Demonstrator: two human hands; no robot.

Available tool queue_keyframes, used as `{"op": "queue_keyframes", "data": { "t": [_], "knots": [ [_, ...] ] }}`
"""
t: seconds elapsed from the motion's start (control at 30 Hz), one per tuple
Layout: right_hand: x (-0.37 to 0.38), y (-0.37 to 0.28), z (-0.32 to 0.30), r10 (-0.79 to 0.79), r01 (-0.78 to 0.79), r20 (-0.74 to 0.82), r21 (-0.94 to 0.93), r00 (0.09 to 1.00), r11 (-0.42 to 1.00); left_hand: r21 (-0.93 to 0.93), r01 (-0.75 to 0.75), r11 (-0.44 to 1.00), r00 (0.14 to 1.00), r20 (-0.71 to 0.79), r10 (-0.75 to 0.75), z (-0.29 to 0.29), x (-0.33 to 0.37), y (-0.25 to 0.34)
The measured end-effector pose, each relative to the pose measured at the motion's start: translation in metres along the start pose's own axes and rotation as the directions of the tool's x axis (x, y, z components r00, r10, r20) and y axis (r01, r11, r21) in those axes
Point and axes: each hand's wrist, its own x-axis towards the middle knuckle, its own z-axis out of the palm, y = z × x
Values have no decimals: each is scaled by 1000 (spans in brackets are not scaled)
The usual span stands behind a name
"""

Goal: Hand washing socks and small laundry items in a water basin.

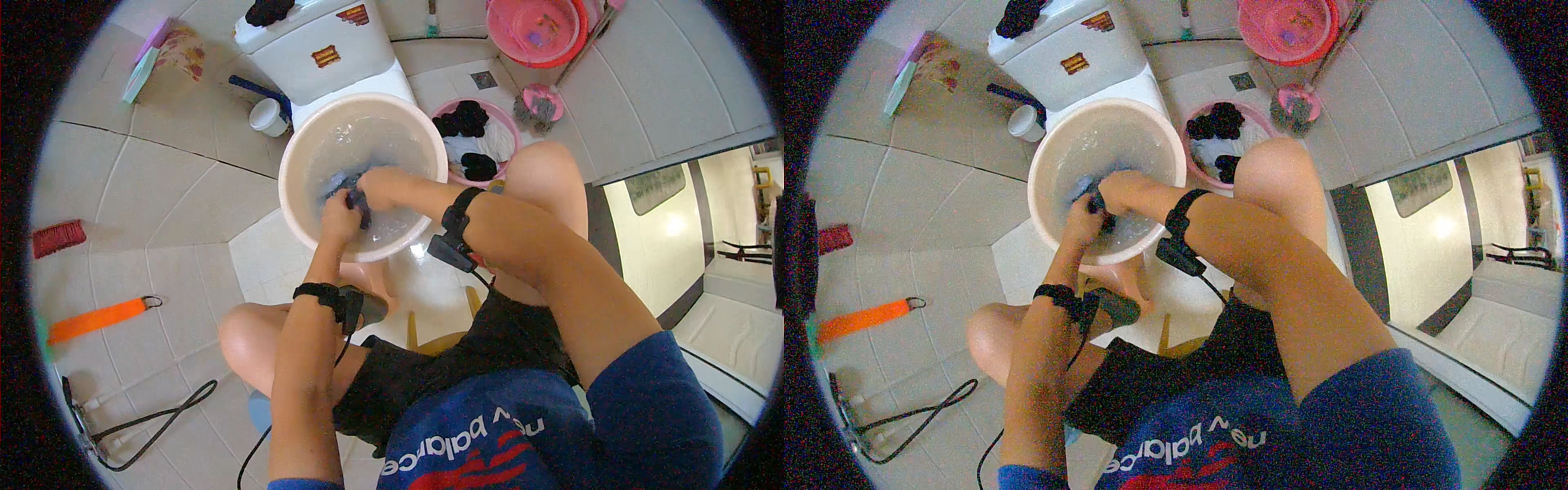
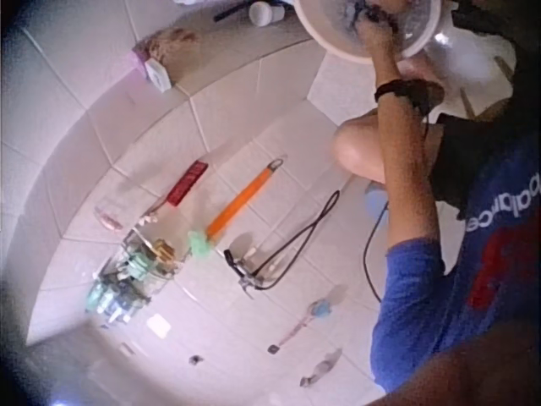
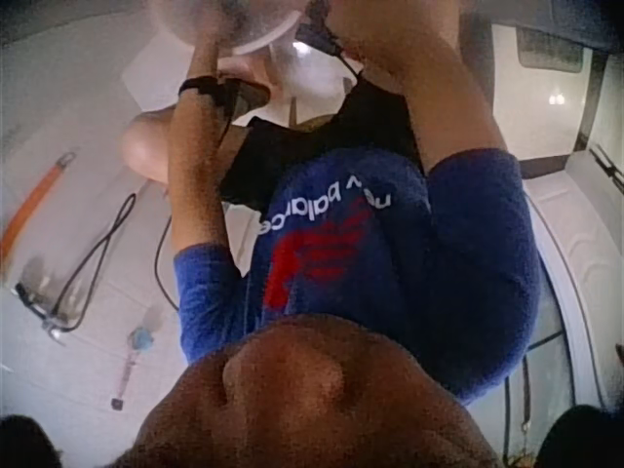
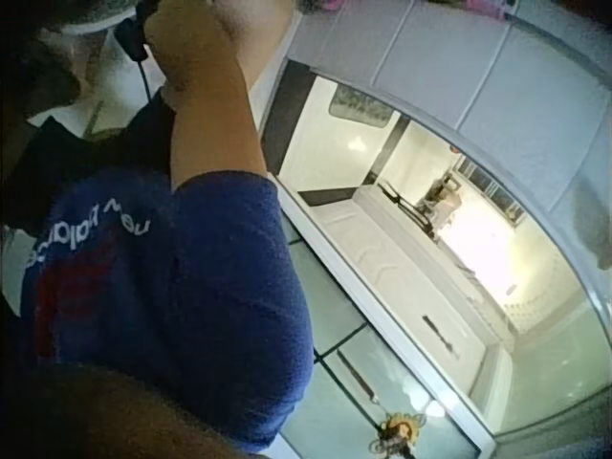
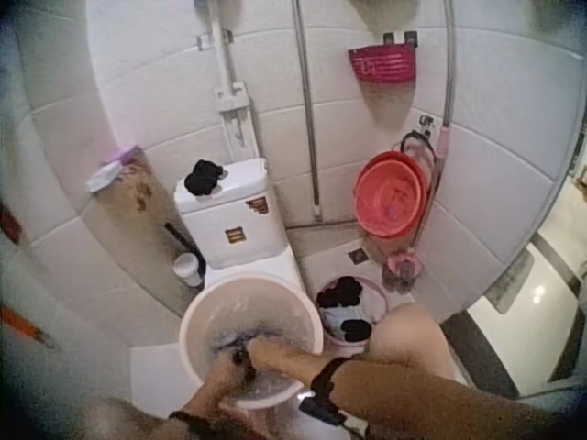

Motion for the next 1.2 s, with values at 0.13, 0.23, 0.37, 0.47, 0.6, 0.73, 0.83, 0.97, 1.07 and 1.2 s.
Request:
{"op": "queue_keyframes", "data": {
  "t": [0.13, 0.23, 0.37, 0.47, 0.6, 0.73, 0.83, 0.97, 1.07, 1.2],
  "knots": [
    [9, 2, -14, 106, 57, -417, 359, 903, 931, -470, 113, 875, 968, -145, -203, -16, 6, 20],
    [19, 13, -23, 286, 86, -480, 614, 829, 784, -711, 119, 693, 930, -165, -329, -64, -14, 85],
    [33, 56, -14, 287, 213, -286, 942, 914, 261, -964, -219, 151, 969, -233, -86, -86, -15, 141],
    [-17, -28, -53, -22, -94, 93, 991, 995, -98, -913, -349, 212, 909, -385, -161, -130, -43, 107],
    [-21, -4, -59, -81, 132, -143, 984, 986, -121, -880, -309, 360, 920, -372, -121, -119, -35, 110],
    [-11, 28, -64, 164, 336, -539, 705, 826, 624, -501, -255, 827, 873, -487, -25, -95, -29, 72],
    [-20, 35, -63, 145, 228, -719, 395, 679, 890, -54, -232, 971, 829, -534, 168, -85, -37, 52],
    [-16, 48, -45, 63, 43, -516, 192, 854, 980, 161, -46, 986, 925, -365, 103, -49, -30, 38],
    [-35, 19, -19, -126, 135, -447, -12, 885, 991, 321, -220, 921, 959, -101, 264, -26, -31, 20],
    [-46, 1, -4, -30, 9, -202, -103, 979, 995, 134, -190, 973, 978, 116, 175, -14, -23, 5]
  ]
}}
